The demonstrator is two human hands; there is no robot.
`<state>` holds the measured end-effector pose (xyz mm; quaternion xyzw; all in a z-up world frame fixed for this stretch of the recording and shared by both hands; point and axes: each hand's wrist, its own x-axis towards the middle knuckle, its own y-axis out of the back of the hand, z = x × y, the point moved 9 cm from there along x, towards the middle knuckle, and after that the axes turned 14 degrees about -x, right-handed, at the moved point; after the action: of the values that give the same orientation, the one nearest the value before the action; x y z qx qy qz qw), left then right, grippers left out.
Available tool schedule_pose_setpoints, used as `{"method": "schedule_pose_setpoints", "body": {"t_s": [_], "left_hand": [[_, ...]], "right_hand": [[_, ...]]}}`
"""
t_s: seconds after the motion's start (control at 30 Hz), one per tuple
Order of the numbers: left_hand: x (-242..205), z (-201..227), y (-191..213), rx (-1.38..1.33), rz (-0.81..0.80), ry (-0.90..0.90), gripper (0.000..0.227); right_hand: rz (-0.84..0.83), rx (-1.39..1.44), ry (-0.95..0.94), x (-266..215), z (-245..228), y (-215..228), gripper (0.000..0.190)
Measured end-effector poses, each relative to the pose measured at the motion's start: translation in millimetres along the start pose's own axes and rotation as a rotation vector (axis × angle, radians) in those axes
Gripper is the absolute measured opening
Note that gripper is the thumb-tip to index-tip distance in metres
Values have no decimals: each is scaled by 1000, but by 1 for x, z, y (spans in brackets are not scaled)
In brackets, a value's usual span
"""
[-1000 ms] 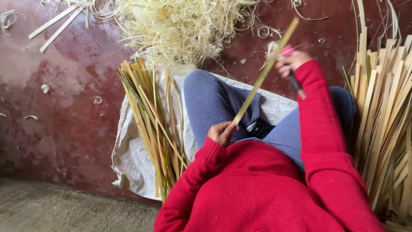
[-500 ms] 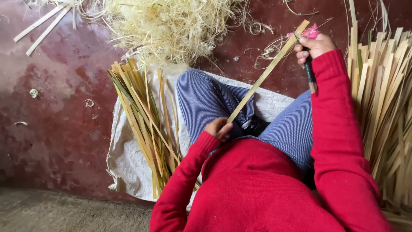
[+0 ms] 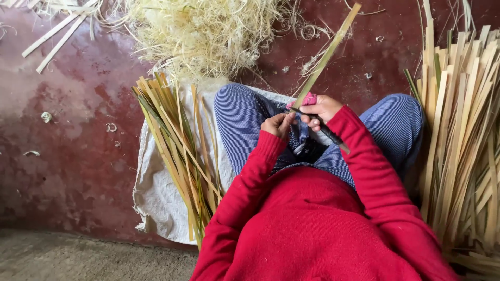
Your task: Shaving thin strips from bamboo stalks using a hand knife to prepare material for weaving.
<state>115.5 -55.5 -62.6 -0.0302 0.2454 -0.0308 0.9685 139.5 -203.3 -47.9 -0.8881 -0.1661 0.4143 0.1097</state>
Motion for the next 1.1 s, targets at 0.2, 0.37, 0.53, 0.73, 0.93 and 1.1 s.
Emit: {"method": "schedule_pose_setpoints", "body": {"t_s": [0.2,0.37,0.53,0.73,0.93,1.1], "left_hand": [[-27,-7,10,-66,-18,16,30],[-36,13,25,-68,-18,-42,31],[-55,18,42,-50,-4,-54,29],[-81,31,58,79,-76,99,35],[-86,-4,105,-105,111,263,32],[-10,-16,81,-68,161,53,31]], "right_hand": [[56,-31,83,38,-11,77,14],[53,-72,32,47,-37,84,10],[140,-50,64,54,-68,136,8],[259,113,-84,47,-80,165,21],[579,163,-83,2,-80,190,31],[445,34,-59,41,-36,132,45]]}}
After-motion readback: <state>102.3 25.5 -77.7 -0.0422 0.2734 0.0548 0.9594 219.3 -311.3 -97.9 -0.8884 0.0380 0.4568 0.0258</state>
